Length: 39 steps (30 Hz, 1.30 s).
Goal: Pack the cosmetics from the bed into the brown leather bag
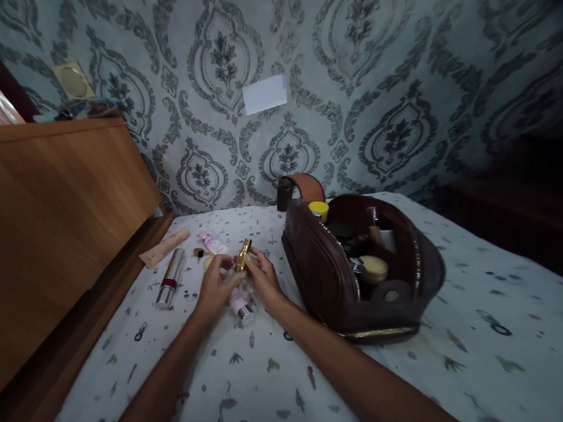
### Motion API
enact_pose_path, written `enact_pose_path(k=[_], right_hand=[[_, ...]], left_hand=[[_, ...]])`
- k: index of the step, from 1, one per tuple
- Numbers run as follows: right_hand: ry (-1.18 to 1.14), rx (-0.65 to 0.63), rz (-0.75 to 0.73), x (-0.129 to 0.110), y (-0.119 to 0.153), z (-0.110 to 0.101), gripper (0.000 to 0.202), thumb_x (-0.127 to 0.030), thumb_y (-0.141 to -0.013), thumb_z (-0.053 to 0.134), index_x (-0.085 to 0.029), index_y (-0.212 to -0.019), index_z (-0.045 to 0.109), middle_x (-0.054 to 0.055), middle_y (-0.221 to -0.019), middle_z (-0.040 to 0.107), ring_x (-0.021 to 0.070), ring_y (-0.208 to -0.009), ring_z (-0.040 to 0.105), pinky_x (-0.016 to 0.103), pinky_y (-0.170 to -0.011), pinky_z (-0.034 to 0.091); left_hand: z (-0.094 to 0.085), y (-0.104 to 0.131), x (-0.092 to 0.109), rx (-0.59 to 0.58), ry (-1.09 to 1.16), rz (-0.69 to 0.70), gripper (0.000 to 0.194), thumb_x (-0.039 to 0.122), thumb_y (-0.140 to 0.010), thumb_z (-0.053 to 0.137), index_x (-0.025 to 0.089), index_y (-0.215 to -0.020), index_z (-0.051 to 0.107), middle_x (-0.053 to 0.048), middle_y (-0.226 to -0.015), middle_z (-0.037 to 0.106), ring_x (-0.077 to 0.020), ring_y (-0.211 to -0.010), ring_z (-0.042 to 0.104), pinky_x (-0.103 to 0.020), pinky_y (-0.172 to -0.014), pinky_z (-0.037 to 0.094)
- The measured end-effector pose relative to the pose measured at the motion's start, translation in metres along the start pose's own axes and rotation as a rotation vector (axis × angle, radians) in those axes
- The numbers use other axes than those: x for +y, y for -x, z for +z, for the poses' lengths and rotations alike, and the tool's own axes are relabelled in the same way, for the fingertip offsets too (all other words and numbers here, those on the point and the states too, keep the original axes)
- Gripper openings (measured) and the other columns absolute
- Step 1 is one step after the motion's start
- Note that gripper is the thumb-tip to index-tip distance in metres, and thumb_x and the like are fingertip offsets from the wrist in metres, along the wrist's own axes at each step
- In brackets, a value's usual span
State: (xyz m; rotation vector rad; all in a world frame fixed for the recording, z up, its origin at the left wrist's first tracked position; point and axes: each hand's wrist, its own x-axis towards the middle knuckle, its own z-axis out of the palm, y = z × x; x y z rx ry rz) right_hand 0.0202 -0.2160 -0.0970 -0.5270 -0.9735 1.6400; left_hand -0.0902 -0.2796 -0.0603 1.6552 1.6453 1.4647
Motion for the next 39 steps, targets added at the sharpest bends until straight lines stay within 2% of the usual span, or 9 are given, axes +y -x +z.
enact_pose_path(k=[2, 5, 9, 13, 22, 28, 35, 39], right_hand=[[0.02, -0.034, 0.003, -0.001, 0.001, 0.0, 0.049, -0.05, -0.076, 0.07, -0.021, -0.113, 0.058, 0.003, -0.088, 0.073, 0.0184, -0.077, 0.068, 0.029, -0.074, 0.052], [0.046, -0.066, -0.01, -0.003, 0.002, 0.001, 0.046, -0.051, -0.075, 0.071, -0.021, -0.109, 0.06, 0.002, -0.088, 0.072, 0.0176, -0.077, 0.067, 0.028, -0.073, 0.051], [0.08, -0.016, -0.059, -0.006, 0.002, 0.003, 0.039, -0.054, -0.076, 0.067, -0.02, -0.096, 0.064, 0.004, -0.091, 0.07, 0.0181, -0.084, 0.064, 0.028, -0.076, 0.05], [0.135, 0.039, -0.066, -0.009, 0.002, 0.003, 0.04, -0.058, -0.08, 0.059, -0.019, -0.088, 0.064, 0.003, -0.088, 0.067, 0.0184, -0.082, 0.061, 0.028, -0.073, 0.049], [0.308, 0.199, -0.151, -0.027, -0.001, 0.006, 0.039, -0.048, -0.077, 0.06, -0.017, -0.1, 0.067, 0.005, -0.092, 0.068, 0.019, -0.084, 0.06, 0.029, -0.072, 0.047], [0.471, 0.111, -0.241, -0.044, -0.004, 0.009, 0.018, -0.037, -0.074, 0.061, -0.02, -0.079, 0.062, 0.002, -0.076, 0.064, 0.0182, -0.074, 0.059, 0.03, -0.069, 0.046], [0.789, -0.051, -0.421, -0.071, 0.009, 0.019, 0.008, -0.029, -0.082, 0.056, -0.023, -0.082, 0.061, 0.003, -0.083, 0.063, 0.019, -0.079, 0.057, 0.032, -0.075, 0.045], [0.847, -0.087, -0.463, -0.081, 0.011, 0.022, 0.008, -0.029, -0.083, 0.054, -0.022, -0.081, 0.059, 0.004, -0.082, 0.062, 0.0188, -0.077, 0.056, 0.031, -0.073, 0.043]], left_hand=[[0.003, 0.002, 0.0, -0.013, -0.026, 0.012, 0.032, 0.029, -0.073, 0.073, 0.023, -0.099, 0.058, -0.001, -0.096, 0.066, -0.0194, -0.091, 0.06, -0.032, -0.083, 0.044], [0.005, 0.003, -0.003, -0.028, -0.034, 0.028, 0.026, 0.028, -0.079, 0.067, 0.023, -0.102, 0.056, -0.001, -0.098, 0.067, -0.019, -0.092, 0.062, -0.032, -0.084, 0.045], [0.004, 0.002, -0.007, -0.033, -0.036, 0.043, 0.021, 0.029, -0.082, 0.063, 0.023, -0.101, 0.056, -0.003, -0.1, 0.067, -0.0201, -0.095, 0.062, -0.033, -0.086, 0.046], [0.004, 0.002, -0.011, -0.057, -0.029, 0.054, 0.021, 0.028, -0.083, 0.061, 0.023, -0.102, 0.057, -0.003, -0.101, 0.067, -0.0204, -0.097, 0.063, -0.033, -0.086, 0.046], [0.004, 0.002, -0.015, -0.088, -0.025, 0.064, 0.022, 0.026, -0.082, 0.062, 0.022, -0.103, 0.058, -0.004, -0.102, 0.066, -0.0214, -0.098, 0.062, -0.035, -0.089, 0.046], [0.005, 0.003, -0.015, -0.107, -0.032, 0.074, 0.023, 0.026, -0.081, 0.062, 0.022, -0.103, 0.056, -0.004, -0.102, 0.066, -0.0215, -0.098, 0.063, -0.036, -0.091, 0.047], [0.006, 0.003, -0.014, -0.118, -0.071, 0.083, 0.028, 0.028, -0.078, 0.065, 0.022, -0.104, 0.056, -0.005, -0.101, 0.067, -0.0239, -0.098, 0.062, -0.039, -0.091, 0.046], [0.006, 0.004, -0.017, -0.121, -0.106, 0.076, 0.029, 0.03, -0.079, 0.066, 0.021, -0.105, 0.058, -0.005, -0.103, 0.066, -0.0252, -0.099, 0.06, -0.04, -0.09, 0.045]])
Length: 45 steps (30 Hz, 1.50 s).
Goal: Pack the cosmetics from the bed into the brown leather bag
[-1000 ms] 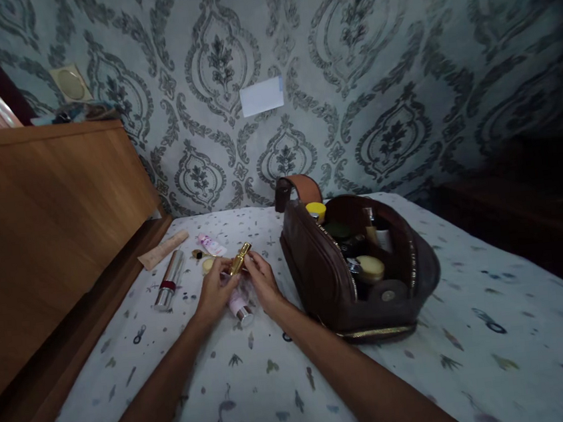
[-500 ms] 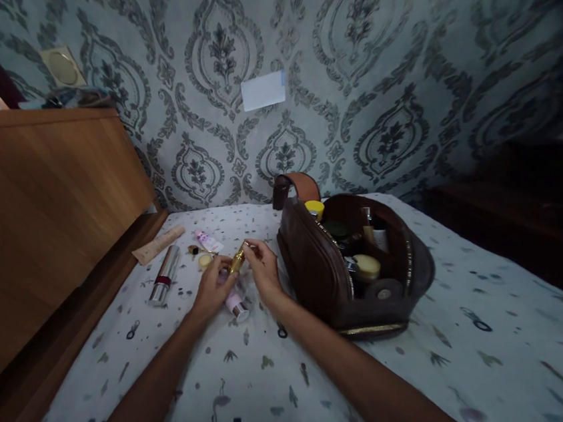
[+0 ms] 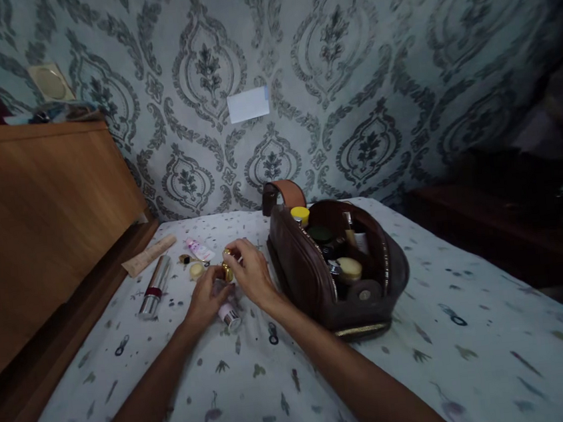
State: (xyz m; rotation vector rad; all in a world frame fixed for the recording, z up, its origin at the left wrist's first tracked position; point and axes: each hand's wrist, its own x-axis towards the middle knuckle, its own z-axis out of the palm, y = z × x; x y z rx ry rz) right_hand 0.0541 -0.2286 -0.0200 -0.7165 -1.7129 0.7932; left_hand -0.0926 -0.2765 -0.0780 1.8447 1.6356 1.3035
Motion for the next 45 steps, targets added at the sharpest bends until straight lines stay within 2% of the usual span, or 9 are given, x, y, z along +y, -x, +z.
enact_pose_path(k=[4, 8, 13, 19, 23, 29, 39, 45], right_hand=[[-0.072, 0.021, 0.08, 0.006, -0.008, -0.004, 0.013, -0.034, -0.08, 0.059, -0.022, -0.077, 0.056, 0.001, -0.075, 0.062, 0.0169, -0.069, 0.057, 0.029, -0.066, 0.043], [-0.231, 0.106, 0.189, 0.016, -0.015, -0.004, 0.022, -0.039, -0.072, 0.068, -0.021, -0.072, 0.055, -0.001, -0.066, 0.06, 0.0148, -0.062, 0.055, 0.027, -0.06, 0.044], [-0.521, 0.103, 0.363, 0.02, -0.016, -0.001, 0.029, -0.043, -0.067, 0.072, -0.02, -0.082, 0.062, -0.005, -0.056, 0.055, 0.0117, -0.05, 0.051, 0.024, -0.048, 0.042], [-0.665, 0.082, 0.45, 0.018, -0.016, -0.003, 0.032, -0.039, -0.062, 0.076, -0.017, -0.084, 0.069, -0.004, -0.059, 0.06, 0.0112, -0.053, 0.056, 0.026, -0.054, 0.05], [-0.663, 0.08, 0.449, 0.016, -0.018, -0.003, 0.029, -0.033, -0.061, 0.077, -0.017, -0.083, 0.069, -0.004, -0.062, 0.062, 0.0112, -0.053, 0.058, 0.027, -0.057, 0.054], [-0.594, 0.06, 0.374, 0.007, -0.021, -0.008, 0.021, -0.033, -0.064, 0.074, -0.018, -0.075, 0.064, -0.004, -0.059, 0.06, 0.0105, -0.051, 0.056, 0.024, -0.05, 0.049], [-0.591, -0.033, 0.246, -0.031, -0.024, -0.029, 0.035, -0.048, -0.067, 0.077, -0.018, -0.073, 0.06, -0.004, -0.061, 0.059, 0.0078, -0.047, 0.051, 0.02, -0.044, 0.045], [-0.589, -0.078, 0.192, -0.054, -0.027, -0.05, 0.029, -0.044, -0.071, 0.076, -0.017, -0.076, 0.065, -0.003, -0.063, 0.06, 0.0083, -0.05, 0.052, 0.022, -0.048, 0.046]], left_hand=[[0.0, 0.0, 0.004, 0.002, -0.006, -0.005, 0.027, 0.033, -0.078, 0.067, 0.021, -0.102, 0.06, -0.005, -0.1, 0.067, -0.0255, -0.098, 0.06, -0.039, -0.09, 0.045], [-0.001, 0.0, 0.012, 0.017, 0.008, 0.007, 0.024, 0.033, -0.08, 0.065, 0.021, -0.101, 0.061, -0.004, -0.1, 0.068, -0.0236, -0.097, 0.061, -0.037, -0.089, 0.045], [-0.002, 0.001, 0.016, 0.02, 0.013, 0.022, 0.019, 0.033, -0.084, 0.06, 0.022, -0.099, 0.064, -0.003, -0.097, 0.067, -0.023, -0.095, 0.06, -0.036, -0.088, 0.044], [-0.004, 0.001, 0.014, 0.006, 0.039, 0.039, 0.025, 0.039, -0.09, 0.054, 0.021, -0.103, 0.065, -0.006, -0.099, 0.068, -0.0242, -0.096, 0.06, -0.036, -0.088, 0.045], [-0.005, 0.001, 0.017, -0.008, 0.048, 0.054, 0.03, 0.043, -0.094, 0.046, 0.02, -0.101, 0.065, -0.006, -0.096, 0.068, -0.0238, -0.096, 0.06, -0.036, -0.088, 0.046], [-0.005, 0.003, 0.018, -0.018, 0.046, 0.064, 0.033, 0.045, -0.094, 0.045, 0.02, -0.104, 0.065, -0.007, -0.096, 0.068, -0.0246, -0.094, 0.061, -0.037, -0.088, 0.045], [-0.001, 0.005, 0.014, -0.048, -0.034, 0.111, 0.024, 0.037, -0.087, 0.058, 0.021, -0.104, 0.065, -0.008, -0.101, 0.07, -0.026, -0.1, 0.062, -0.041, -0.093, 0.045], [0.0, 0.008, 0.017, -0.091, -0.124, 0.112, 0.023, 0.036, -0.087, 0.059, 0.022, -0.105, 0.065, -0.007, -0.099, 0.071, -0.0261, -0.099, 0.063, -0.041, -0.092, 0.045]])
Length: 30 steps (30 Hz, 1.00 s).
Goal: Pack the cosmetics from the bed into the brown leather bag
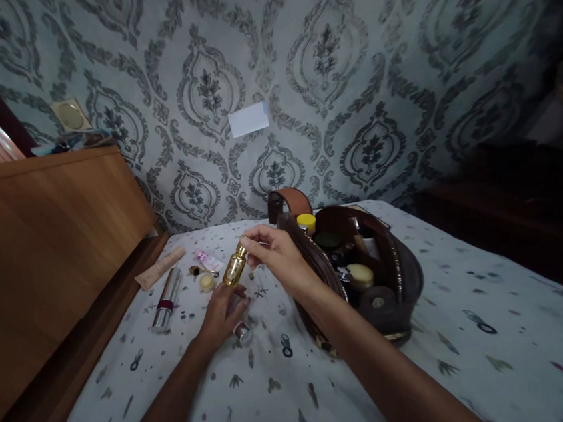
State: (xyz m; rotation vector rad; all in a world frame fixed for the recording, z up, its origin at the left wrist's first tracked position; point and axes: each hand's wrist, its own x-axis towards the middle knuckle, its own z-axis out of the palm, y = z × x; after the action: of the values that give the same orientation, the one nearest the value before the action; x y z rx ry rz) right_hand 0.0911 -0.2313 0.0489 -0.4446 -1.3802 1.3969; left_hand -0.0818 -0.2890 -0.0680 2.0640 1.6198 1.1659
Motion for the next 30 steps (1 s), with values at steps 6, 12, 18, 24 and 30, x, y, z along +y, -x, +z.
enact_pose_path(k=[6, 12, 18, 24, 30], right_hand=[[0.026, -0.055, -0.065, -0.014, 0.001, -0.004, 0.02, -0.035, -0.073, 0.074, -0.018, -0.077, 0.065, -0.003, -0.065, 0.06, 0.0094, -0.053, 0.053, 0.022, -0.051, 0.046], [0.193, -0.052, -0.115, -0.022, 0.004, -0.006, 0.007, -0.025, -0.079, 0.063, -0.019, -0.081, 0.062, -0.004, -0.065, 0.057, 0.0113, -0.057, 0.054, 0.023, -0.053, 0.044], [0.49, -0.037, -0.198, -0.044, 0.012, -0.014, 0.002, -0.018, -0.082, 0.063, -0.017, -0.084, 0.063, -0.004, -0.07, 0.057, 0.0103, -0.067, 0.054, 0.021, -0.063, 0.041], [0.608, -0.027, -0.247, -0.065, 0.017, -0.023, 0.007, -0.015, -0.083, 0.067, -0.017, -0.089, 0.064, -0.004, -0.077, 0.059, 0.0101, -0.071, 0.055, 0.021, -0.067, 0.04], [0.659, 0.025, -0.276, -0.085, 0.022, -0.034, 0.006, -0.016, -0.083, 0.068, -0.018, -0.088, 0.065, -0.003, -0.082, 0.063, 0.0103, -0.074, 0.056, 0.02, -0.067, 0.04]], left_hand=[[0.0, 0.0, 0.0, 0.009, -0.06, 0.003, 0.023, 0.04, -0.088, 0.057, 0.023, -0.1, 0.066, -0.008, -0.096, 0.07, -0.0262, -0.095, 0.062, -0.042, -0.088, 0.047], [0.001, 0.002, 0.002, 0.014, -0.066, 0.037, 0.025, 0.043, -0.09, 0.053, 0.023, -0.098, 0.066, -0.009, -0.096, 0.07, -0.0269, -0.094, 0.063, -0.042, -0.086, 0.049], [0.001, 0.001, 0.0, -0.007, -0.107, 0.063, 0.033, 0.05, -0.09, 0.051, 0.022, -0.096, 0.068, -0.008, -0.096, 0.071, -0.0258, -0.093, 0.065, -0.04, -0.085, 0.052], [0.003, -0.001, -0.007, 0.008, -0.167, 0.091, 0.041, 0.058, -0.088, 0.049, 0.023, -0.092, 0.07, -0.006, -0.093, 0.074, -0.0242, -0.088, 0.069, -0.036, -0.079, 0.057], [0.004, 0.0, -0.014, -0.002, -0.198, 0.116, 0.04, 0.059, -0.086, 0.051, 0.025, -0.092, 0.072, -0.003, -0.094, 0.076, -0.0227, -0.087, 0.071, -0.031, -0.075, 0.059]])
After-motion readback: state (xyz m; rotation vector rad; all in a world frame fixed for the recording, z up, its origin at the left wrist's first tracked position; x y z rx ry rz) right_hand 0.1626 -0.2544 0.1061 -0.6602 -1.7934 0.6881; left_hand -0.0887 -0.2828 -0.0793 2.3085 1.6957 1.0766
